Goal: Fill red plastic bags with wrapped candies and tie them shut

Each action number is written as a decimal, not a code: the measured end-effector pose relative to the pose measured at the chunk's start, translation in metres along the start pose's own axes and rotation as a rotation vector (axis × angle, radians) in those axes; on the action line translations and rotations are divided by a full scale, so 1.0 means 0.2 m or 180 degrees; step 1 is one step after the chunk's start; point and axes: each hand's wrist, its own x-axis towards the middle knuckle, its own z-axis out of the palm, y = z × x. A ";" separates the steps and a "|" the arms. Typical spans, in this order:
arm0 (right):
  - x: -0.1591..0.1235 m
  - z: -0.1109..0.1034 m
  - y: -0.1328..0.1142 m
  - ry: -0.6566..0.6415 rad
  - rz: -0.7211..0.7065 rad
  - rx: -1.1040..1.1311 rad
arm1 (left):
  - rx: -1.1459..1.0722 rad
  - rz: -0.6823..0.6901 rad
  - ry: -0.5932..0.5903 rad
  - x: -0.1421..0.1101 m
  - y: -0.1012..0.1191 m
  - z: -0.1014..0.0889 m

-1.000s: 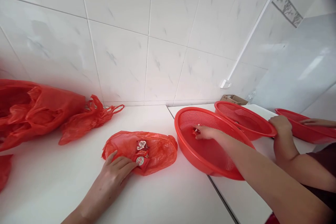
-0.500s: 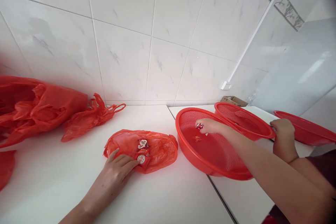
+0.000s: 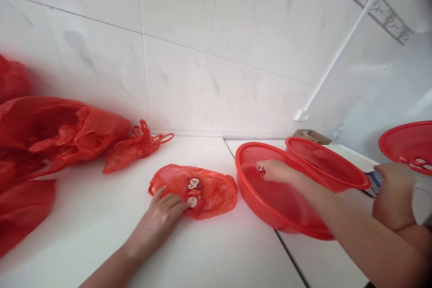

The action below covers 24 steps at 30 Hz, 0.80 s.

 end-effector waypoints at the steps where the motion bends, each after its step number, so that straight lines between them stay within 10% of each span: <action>1: 0.03 0.08 -0.03 -0.0219 -0.0104 -0.0163 | -0.0006 -0.0018 -0.0002 0.00 0.01 -0.01; 13: -0.01 0.58 -0.59 -0.1071 -0.2109 -0.0770 | 0.0103 -0.0016 0.0229 0.00 0.05 -0.01; 17: 0.04 0.71 -0.57 -0.1514 -0.1957 -0.0587 | 0.0114 -0.0043 0.0208 0.00 0.04 -0.01; 24: -0.11 0.69 -0.42 -0.0598 -0.1017 0.0336 | -0.0013 -0.0005 0.0480 0.00 0.03 -0.03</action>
